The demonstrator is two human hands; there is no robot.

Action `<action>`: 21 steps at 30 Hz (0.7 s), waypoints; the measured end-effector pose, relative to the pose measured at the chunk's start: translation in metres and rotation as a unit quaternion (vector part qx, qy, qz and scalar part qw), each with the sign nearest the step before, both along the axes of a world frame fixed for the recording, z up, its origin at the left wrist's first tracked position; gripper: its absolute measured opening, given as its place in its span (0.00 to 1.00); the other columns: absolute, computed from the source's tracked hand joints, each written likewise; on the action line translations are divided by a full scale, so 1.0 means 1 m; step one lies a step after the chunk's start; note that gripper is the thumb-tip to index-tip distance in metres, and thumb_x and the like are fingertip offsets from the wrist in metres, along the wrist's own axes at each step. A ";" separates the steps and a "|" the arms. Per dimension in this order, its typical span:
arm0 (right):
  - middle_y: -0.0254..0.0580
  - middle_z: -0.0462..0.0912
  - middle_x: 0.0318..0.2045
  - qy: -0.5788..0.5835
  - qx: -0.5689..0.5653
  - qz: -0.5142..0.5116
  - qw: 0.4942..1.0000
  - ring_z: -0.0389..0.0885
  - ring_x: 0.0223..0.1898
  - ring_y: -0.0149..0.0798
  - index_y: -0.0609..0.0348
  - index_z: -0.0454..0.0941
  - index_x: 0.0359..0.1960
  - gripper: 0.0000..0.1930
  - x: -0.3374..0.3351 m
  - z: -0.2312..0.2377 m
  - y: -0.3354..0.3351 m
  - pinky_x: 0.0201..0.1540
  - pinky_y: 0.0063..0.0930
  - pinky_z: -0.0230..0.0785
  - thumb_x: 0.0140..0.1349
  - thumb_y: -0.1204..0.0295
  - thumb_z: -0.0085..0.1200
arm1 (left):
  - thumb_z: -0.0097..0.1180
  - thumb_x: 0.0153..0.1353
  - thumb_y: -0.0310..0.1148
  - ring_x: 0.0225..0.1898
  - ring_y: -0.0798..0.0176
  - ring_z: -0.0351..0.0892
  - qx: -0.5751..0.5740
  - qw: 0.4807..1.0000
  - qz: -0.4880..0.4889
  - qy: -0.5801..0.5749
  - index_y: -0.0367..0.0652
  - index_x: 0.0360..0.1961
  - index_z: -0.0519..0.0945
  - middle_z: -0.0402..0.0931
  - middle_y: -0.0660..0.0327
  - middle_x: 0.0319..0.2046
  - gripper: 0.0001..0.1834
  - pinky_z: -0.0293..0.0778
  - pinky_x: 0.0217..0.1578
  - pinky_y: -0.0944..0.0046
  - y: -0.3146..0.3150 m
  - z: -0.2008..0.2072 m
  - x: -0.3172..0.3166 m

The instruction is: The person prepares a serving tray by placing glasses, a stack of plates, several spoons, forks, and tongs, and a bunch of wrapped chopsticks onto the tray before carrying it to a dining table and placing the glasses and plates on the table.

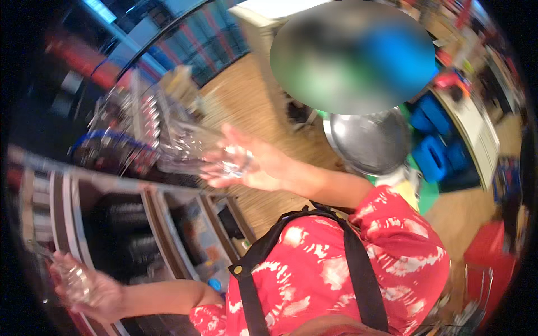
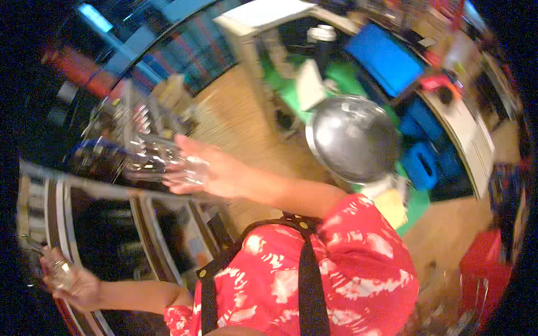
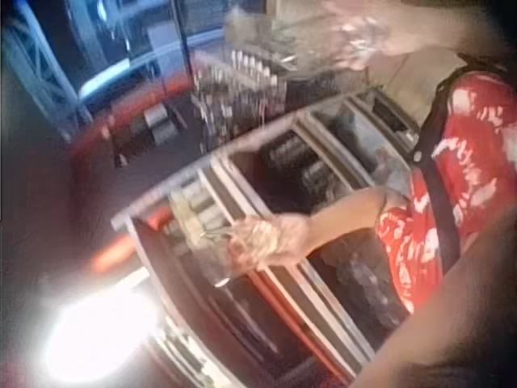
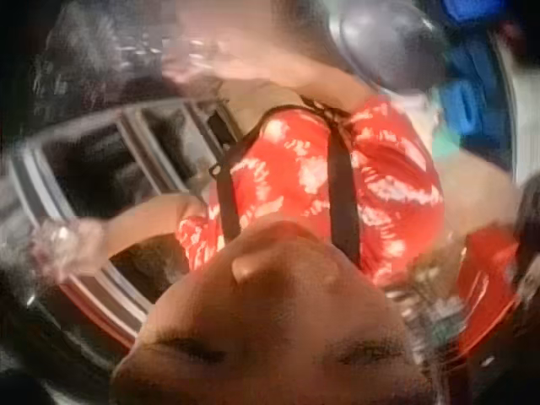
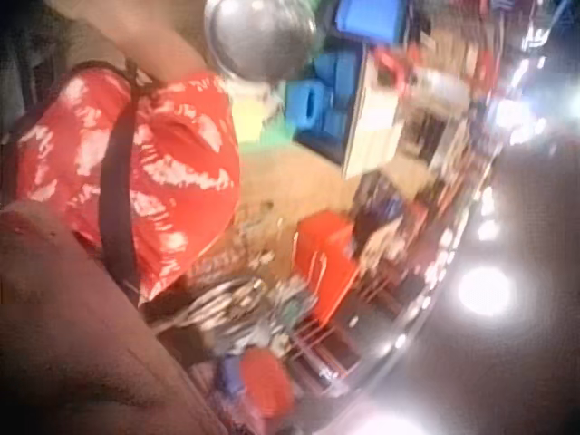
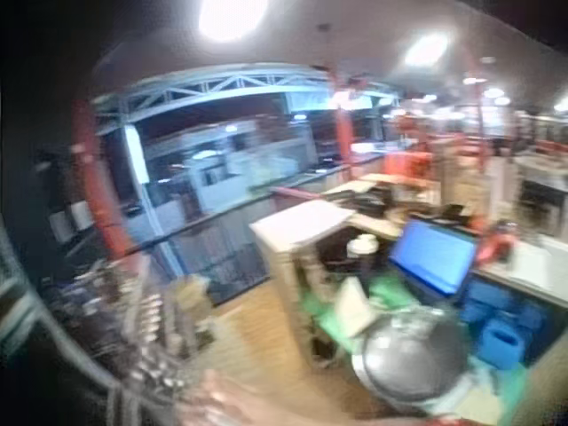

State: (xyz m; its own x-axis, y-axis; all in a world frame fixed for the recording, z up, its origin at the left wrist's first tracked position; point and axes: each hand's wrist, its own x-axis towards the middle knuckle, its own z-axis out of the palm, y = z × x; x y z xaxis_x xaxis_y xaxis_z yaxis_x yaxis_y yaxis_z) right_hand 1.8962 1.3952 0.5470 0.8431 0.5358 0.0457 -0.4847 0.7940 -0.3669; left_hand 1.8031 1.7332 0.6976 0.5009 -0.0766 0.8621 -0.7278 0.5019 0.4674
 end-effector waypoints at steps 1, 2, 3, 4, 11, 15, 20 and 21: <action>0.53 0.70 0.49 0.058 0.001 -0.011 0.998 0.72 0.51 0.57 0.64 0.63 0.51 0.37 -0.010 -0.031 -0.049 0.50 0.51 0.70 0.53 0.44 0.55 | 0.41 0.65 0.48 0.66 0.38 0.44 -0.044 0.998 -0.050 0.009 0.38 0.57 0.67 0.53 0.41 0.62 0.28 0.39 0.66 0.42 -0.051 -0.027 0.029; 0.53 0.71 0.48 0.096 0.001 -0.032 0.995 0.70 0.53 0.57 0.64 0.65 0.48 0.34 -0.025 -0.050 -0.094 0.51 0.51 0.69 0.54 0.44 0.53 | 0.44 0.64 0.47 0.66 0.38 0.44 -0.108 0.983 -0.126 0.083 0.34 0.56 0.66 0.52 0.40 0.62 0.29 0.38 0.66 0.42 -0.093 -0.058 0.050; 0.54 0.73 0.47 0.135 0.003 -0.054 0.989 0.68 0.55 0.57 0.63 0.67 0.46 0.32 -0.040 -0.070 -0.139 0.52 0.52 0.68 0.55 0.44 0.52 | 0.47 0.63 0.46 0.66 0.38 0.45 -0.168 0.952 -0.199 0.160 0.29 0.55 0.65 0.52 0.38 0.62 0.30 0.37 0.66 0.41 -0.137 -0.090 0.072; 0.53 0.74 0.46 0.165 0.014 -0.090 0.982 0.70 0.53 0.55 0.63 0.68 0.44 0.31 -0.054 -0.091 -0.179 0.52 0.49 0.68 0.57 0.44 0.50 | 0.53 0.60 0.44 0.65 0.38 0.45 -0.213 0.929 -0.195 0.231 0.23 0.53 0.63 0.51 0.37 0.62 0.32 0.39 0.66 0.40 -0.192 -0.117 0.092; 0.47 0.74 0.48 0.256 -0.010 -0.380 0.889 0.73 0.39 0.35 0.58 0.70 0.49 0.29 -0.114 -0.197 -0.381 0.48 0.34 0.66 0.60 0.44 0.43 | 0.57 0.57 0.44 0.62 0.44 0.56 -0.101 0.746 -0.414 0.512 0.33 0.60 0.60 0.62 0.49 0.58 0.36 0.52 0.62 0.44 -0.510 -0.268 0.178; 0.45 0.74 0.48 0.142 -0.201 -0.465 0.850 0.77 0.45 0.43 0.55 0.61 0.58 0.23 -0.103 -0.235 -0.461 0.49 0.38 0.71 0.65 0.59 0.46 | 0.55 0.57 0.38 0.61 0.48 0.59 0.003 0.667 -0.461 0.585 0.38 0.60 0.60 0.63 0.51 0.56 0.32 0.57 0.59 0.49 -0.621 -0.324 0.204; 0.41 0.72 0.46 0.066 -0.487 -0.636 0.595 0.72 0.49 0.34 0.57 0.58 0.50 0.32 -0.039 -0.279 -0.503 0.51 0.30 0.67 0.46 0.76 0.66 | 0.58 0.46 0.18 0.57 0.56 0.63 0.309 0.824 -0.298 0.371 0.38 0.59 0.59 0.64 0.55 0.53 0.37 0.61 0.56 0.58 -0.729 -0.388 0.252; 0.41 0.72 0.46 0.117 -0.521 -0.637 0.556 0.71 0.50 0.34 0.58 0.58 0.50 0.34 -0.025 -0.288 -0.506 0.51 0.29 0.66 0.44 0.75 0.67 | 0.60 0.39 0.13 0.56 0.59 0.63 0.363 0.824 -0.253 0.354 0.38 0.57 0.60 0.64 0.55 0.53 0.39 0.60 0.56 0.60 -0.749 -0.388 0.256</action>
State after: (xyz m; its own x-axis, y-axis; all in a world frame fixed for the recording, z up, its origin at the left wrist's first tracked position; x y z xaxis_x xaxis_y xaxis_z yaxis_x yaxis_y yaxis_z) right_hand 1.8716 0.8889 0.2589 0.4860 -0.8703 0.0796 0.0962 -0.0373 -0.9947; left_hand 2.0587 0.9844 0.3093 0.6046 -0.7965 0.0041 0.0718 0.0596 0.9956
